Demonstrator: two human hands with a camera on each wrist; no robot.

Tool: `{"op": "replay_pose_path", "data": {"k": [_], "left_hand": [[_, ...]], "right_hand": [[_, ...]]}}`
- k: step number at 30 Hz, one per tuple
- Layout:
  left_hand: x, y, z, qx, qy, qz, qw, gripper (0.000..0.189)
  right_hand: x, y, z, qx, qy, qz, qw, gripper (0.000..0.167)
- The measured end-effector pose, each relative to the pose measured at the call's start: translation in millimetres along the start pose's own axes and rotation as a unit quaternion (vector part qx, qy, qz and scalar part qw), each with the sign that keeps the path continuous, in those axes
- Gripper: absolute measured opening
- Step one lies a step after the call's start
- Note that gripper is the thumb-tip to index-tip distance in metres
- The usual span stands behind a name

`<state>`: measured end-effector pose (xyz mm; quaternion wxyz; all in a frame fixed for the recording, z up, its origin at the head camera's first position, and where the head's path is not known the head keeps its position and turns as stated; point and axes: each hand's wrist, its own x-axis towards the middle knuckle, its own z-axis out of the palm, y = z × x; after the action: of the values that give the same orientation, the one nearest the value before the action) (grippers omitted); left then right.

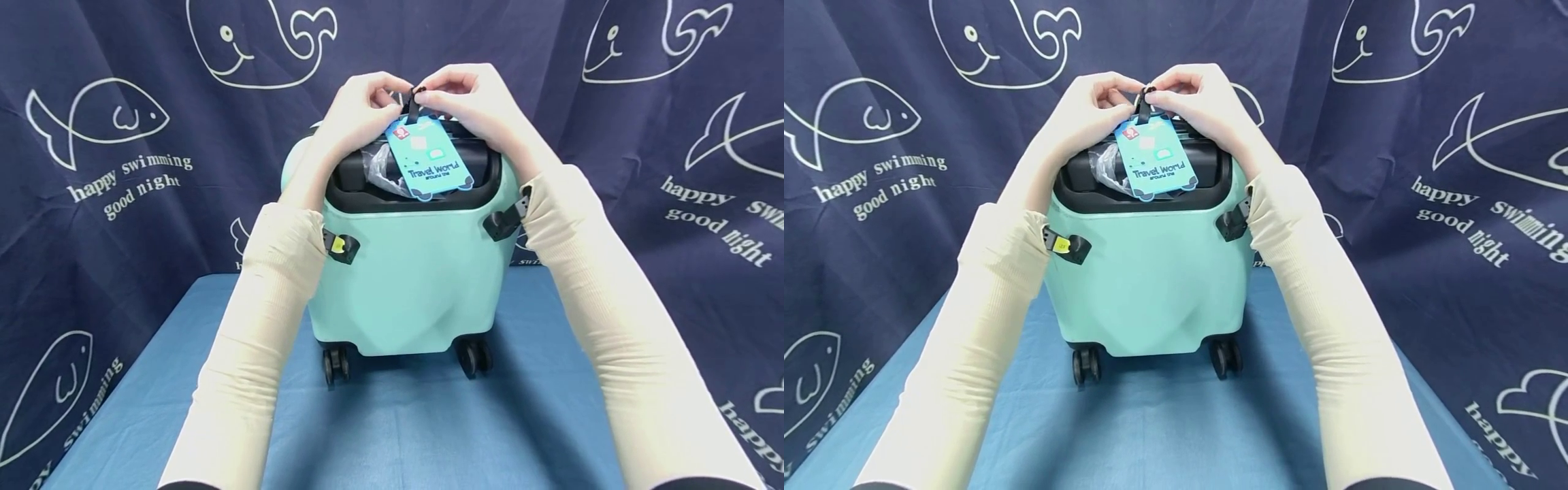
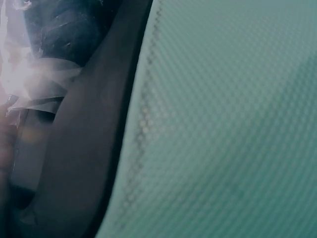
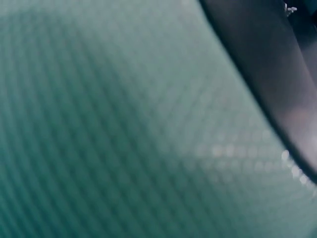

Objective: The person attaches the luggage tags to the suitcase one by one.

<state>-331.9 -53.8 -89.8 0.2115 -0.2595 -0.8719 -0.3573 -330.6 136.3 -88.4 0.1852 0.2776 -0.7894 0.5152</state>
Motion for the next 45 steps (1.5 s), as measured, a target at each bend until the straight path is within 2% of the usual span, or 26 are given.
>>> {"op": "replay_pose_path", "data": {"k": [3,5,8,15,22,29,35,45], "left_hand": [[-1.4,-0.4,-0.8,0.001,-0.007,0.005,1.0,0.035],[-2.4,-0.5,-0.7,-0.006,-0.008,0.003,0.9999,0.032],[-3.1,-0.6,-0.1,-0.016,-0.005,-0.002,0.9998,0.03],[-0.4,2.2,3.1,-0.016,0.002,-0.005,0.9999,0.037],[-1.7,0.4,5.3,-0.016,-0.003,-0.024,0.9996,0.033],[-1.8,0.0,9.1,-0.003,-0.016,-0.047,0.9988,0.031],[-2.1,1.9,3.6,0.015,-0.015,-0.053,0.9984,0.033],[-2.4,2.5,0.4,0.019,-0.016,-0.033,0.9992,0.034]], "right_hand": [[0.4,0.2,1.2,0.002,0.0,0.002,1.0,0.01],[0.7,0.7,2.1,0.007,-0.002,0.002,1.0,0.01],[1.0,2.0,2.7,0.012,-0.003,-0.008,0.9999,0.01],[-0.3,4.0,-1.7,0.004,0.01,-0.027,0.9996,0.009],[1.1,4.5,1.8,-0.007,0.019,-0.031,0.9993,0.01],[-2.6,5.6,1.2,0.04,0.009,-0.006,0.9991,0.009],[-0.3,2.7,0.2,0.085,0.0,0.008,0.9963,0.011],[1.1,0.5,-0.7,0.11,-0.002,0.011,0.9939,0.011]]}}
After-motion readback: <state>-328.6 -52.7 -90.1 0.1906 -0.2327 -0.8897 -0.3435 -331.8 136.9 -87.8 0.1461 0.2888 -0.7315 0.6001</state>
